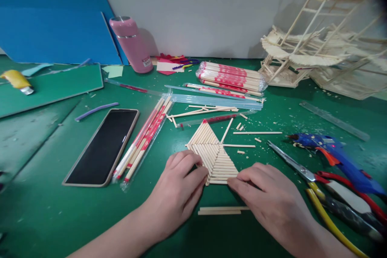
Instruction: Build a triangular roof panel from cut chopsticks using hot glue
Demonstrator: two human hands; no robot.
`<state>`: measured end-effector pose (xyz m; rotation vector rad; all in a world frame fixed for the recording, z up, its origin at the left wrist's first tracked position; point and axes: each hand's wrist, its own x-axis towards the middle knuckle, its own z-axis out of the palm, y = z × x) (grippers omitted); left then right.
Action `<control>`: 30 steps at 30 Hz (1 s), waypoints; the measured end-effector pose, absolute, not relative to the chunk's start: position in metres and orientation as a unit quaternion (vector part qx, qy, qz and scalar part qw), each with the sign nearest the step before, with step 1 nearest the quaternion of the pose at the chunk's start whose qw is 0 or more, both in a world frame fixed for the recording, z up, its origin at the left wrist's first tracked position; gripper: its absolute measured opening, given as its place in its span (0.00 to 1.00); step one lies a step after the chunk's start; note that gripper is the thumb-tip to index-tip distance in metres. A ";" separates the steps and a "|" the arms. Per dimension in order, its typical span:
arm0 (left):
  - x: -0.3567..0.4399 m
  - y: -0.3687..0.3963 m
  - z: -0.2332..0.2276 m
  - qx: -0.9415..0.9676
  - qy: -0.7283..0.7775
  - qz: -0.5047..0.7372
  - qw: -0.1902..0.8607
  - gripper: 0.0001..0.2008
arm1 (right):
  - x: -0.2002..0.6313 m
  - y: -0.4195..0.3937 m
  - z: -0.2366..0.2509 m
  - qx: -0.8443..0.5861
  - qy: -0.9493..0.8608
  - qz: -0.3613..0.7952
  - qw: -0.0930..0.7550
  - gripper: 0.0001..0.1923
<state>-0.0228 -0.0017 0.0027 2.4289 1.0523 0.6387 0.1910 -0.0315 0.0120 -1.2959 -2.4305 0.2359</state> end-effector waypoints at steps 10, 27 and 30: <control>-0.021 -0.001 0.005 0.866 0.375 0.242 0.226 0.10 | 0.192 -0.032 0.012 -0.457 -0.864 0.093 0.190 0.12; -0.020 -0.003 0.005 0.868 0.379 0.240 0.213 0.10 | 0.199 -0.033 0.006 -0.495 -0.829 0.096 0.241 0.08; -0.019 -0.005 0.006 0.874 0.369 0.246 0.196 0.10 | 0.207 -0.036 0.007 -0.522 -0.808 0.127 0.241 0.08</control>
